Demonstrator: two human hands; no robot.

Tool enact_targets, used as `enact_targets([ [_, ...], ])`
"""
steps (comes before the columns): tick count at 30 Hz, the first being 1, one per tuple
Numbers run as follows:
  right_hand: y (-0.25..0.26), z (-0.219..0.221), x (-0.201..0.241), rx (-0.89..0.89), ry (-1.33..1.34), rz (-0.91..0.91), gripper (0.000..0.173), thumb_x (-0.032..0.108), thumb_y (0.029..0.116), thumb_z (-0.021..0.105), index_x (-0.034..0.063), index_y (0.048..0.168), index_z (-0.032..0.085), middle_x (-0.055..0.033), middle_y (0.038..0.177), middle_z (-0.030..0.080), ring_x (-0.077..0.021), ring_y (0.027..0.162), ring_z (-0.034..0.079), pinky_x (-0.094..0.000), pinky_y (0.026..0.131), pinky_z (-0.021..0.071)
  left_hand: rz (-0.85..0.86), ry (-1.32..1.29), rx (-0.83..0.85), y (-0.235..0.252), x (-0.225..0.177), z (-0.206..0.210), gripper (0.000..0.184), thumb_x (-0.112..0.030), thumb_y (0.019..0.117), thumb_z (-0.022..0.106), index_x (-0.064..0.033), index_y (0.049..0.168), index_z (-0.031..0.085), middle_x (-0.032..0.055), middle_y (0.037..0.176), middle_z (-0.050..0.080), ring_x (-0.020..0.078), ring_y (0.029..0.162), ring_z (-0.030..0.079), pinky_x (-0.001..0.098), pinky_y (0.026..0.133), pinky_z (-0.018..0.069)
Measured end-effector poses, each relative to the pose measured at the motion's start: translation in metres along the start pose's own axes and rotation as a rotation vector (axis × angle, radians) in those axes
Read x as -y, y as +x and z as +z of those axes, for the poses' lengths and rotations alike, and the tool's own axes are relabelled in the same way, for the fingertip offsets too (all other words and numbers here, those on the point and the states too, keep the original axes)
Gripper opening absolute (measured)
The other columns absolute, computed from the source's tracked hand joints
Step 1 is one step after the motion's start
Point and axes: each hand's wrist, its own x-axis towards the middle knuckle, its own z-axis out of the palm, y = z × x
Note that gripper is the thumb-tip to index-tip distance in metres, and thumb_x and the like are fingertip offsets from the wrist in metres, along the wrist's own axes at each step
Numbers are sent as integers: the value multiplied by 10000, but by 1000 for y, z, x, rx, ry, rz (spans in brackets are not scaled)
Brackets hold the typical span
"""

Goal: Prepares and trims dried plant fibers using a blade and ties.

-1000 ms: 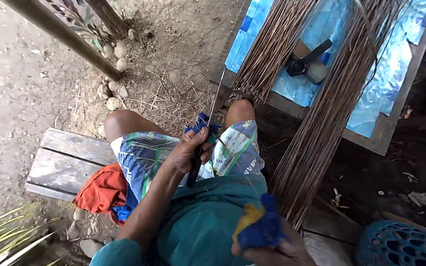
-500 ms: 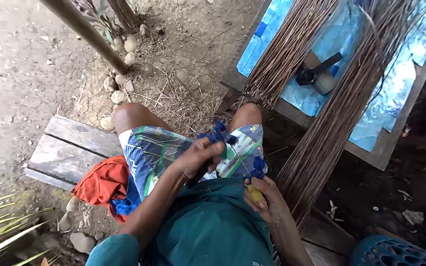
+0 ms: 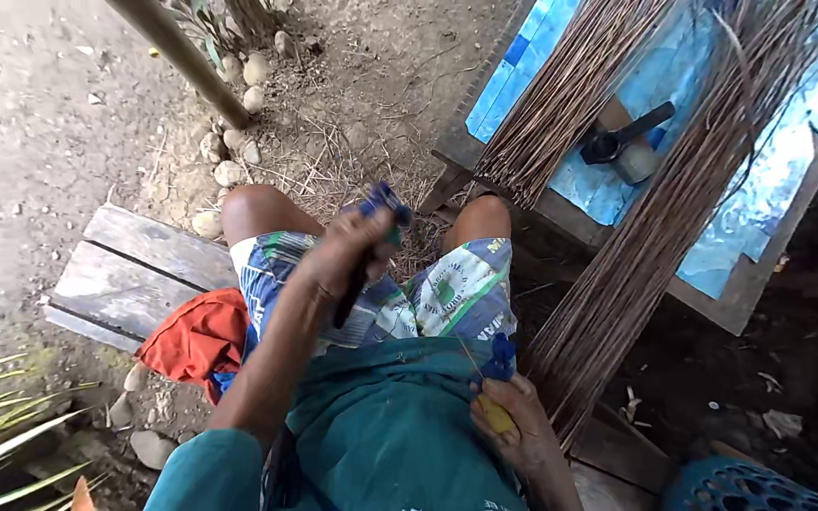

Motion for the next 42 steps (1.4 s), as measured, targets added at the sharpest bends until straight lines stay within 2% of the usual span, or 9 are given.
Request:
enact_targets([
  [4,19,1,10,2,-345,-268,135,217,969,697,139,1057,763,19,791,723,32,492,550,-130,430,470,-208,16,366,-24,50,58,82,-195,1011,592,-196,968,662,-112,710,608,-29,542,519,142,498,451],
  [8,-9,-6,4,53,-488,-232,136,230,1000,646,192,1055,764,70,726,686,49,501,548,-126,436,470,-42,-51,122,-10,27,20,135,-297,990,607,-194,943,681,-98,613,567,-17,488,502,152,469,453],
  [12,-26,-13,-4,47,-223,-94,142,242,969,664,180,1034,775,39,742,692,31,522,553,-137,459,467,65,-132,51,9,1,-22,311,-413,1020,585,-120,1115,628,-38,609,568,52,469,548,210,454,512],
  [18,0,-6,2,93,153,17,196,258,951,693,135,1090,757,57,634,651,28,464,540,-135,439,459,-233,-10,430,-25,59,64,93,-200,992,599,-217,921,655,-127,673,590,-34,528,514,142,487,442],
  [21,-16,-11,-3,78,20,31,175,266,930,706,146,1036,777,55,666,669,31,493,551,-133,452,465,-127,-18,182,-16,36,33,143,-278,977,582,-226,873,666,-124,602,557,-34,488,498,140,467,437],
  [25,-35,-14,-7,35,-47,49,137,267,933,697,178,994,781,60,675,662,37,513,537,-133,468,446,2,-205,39,5,7,-19,297,-399,1033,560,-122,1117,630,-42,613,557,51,472,547,210,460,515],
  [32,-4,-10,3,-26,2,-52,162,239,939,706,123,1027,778,51,597,624,20,458,530,-148,433,458,-280,-10,372,-26,68,68,65,-164,1008,587,-171,984,647,-105,693,597,-22,528,518,148,487,453],
  [37,-38,-27,-10,109,229,206,170,222,929,683,168,1057,780,19,792,740,20,521,601,-125,455,483,-110,-155,89,-6,29,12,203,-323,986,633,-131,1036,676,-44,650,598,17,480,535,170,458,490],
  [42,-9,-9,2,143,235,134,235,295,997,626,115,1094,742,32,621,650,-10,483,597,-169,459,521,-94,-177,189,-6,41,33,169,-280,957,702,-128,1032,694,-2,747,657,27,514,561,175,487,506],
])
